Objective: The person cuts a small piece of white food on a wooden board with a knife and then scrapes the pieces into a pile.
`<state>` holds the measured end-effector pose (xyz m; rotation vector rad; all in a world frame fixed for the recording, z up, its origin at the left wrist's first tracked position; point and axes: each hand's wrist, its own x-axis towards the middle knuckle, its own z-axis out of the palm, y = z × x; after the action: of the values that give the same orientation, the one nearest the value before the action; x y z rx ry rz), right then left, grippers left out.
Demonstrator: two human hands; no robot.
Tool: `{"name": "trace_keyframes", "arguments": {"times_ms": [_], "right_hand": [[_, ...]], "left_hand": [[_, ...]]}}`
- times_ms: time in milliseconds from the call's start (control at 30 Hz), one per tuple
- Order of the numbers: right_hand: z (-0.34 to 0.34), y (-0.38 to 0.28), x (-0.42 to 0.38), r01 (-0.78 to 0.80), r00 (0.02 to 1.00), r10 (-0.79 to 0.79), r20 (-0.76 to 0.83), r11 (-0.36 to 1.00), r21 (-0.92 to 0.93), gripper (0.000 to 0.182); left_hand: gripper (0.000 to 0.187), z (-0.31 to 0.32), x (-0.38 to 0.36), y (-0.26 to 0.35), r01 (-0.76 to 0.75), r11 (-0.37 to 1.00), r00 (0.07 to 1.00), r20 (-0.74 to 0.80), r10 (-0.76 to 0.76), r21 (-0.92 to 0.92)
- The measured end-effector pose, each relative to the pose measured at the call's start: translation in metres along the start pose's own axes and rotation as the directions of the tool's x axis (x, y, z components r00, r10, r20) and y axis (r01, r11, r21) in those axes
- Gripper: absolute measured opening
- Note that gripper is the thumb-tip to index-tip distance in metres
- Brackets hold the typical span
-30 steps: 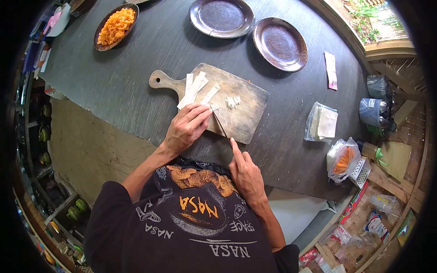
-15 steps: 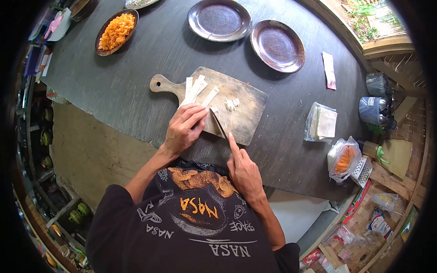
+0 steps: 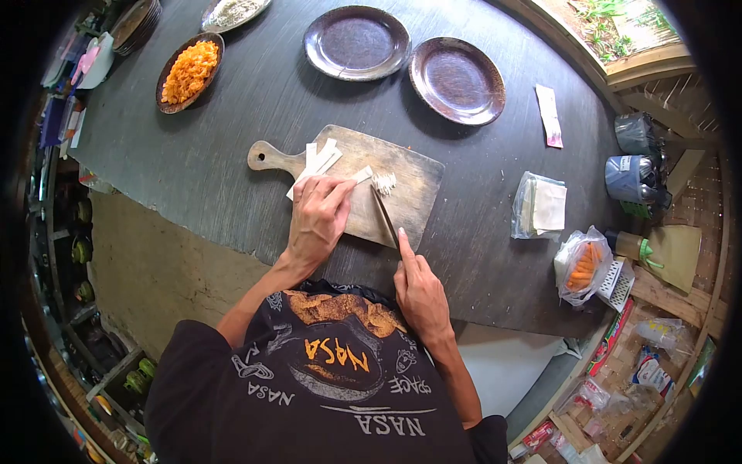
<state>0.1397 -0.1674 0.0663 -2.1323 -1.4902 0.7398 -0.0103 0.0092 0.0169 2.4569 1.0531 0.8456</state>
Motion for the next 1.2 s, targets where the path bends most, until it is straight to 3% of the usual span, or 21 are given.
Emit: {"name": "trace_keyframes", "arguments": {"times_ms": [267, 500, 567, 1200], "right_hand": [[0.002, -0.005, 0.003, 0.034, 0.999, -0.034, -0.007, 0.999, 0.028, 0.063], [0.005, -0.008, 0.009, 0.044, 0.999, -0.042, -0.033, 0.997, 0.060, 0.063], [0.008, -0.009, 0.008, 0.042, 0.999, -0.041, -0.020, 0.997, 0.060, 0.063], [0.010, -0.012, 0.013, 0.036, 0.999, -0.033, 0.035, 0.995, -0.089, 0.068]], "left_hand": [[0.033, -0.016, -0.014, -0.006, 0.032, 0.989, 0.992, 0.129, -0.013, -0.143], [0.036, -0.019, -0.027, -0.011, -0.004, 0.996, 0.993, 0.115, 0.014, -0.086], [0.041, -0.010, -0.019, -0.011, -0.126, 0.990, 0.990, 0.058, 0.129, -0.056], [0.043, 0.005, -0.021, -0.013, -0.120, 0.993, 0.990, 0.076, 0.119, 0.008]]}}
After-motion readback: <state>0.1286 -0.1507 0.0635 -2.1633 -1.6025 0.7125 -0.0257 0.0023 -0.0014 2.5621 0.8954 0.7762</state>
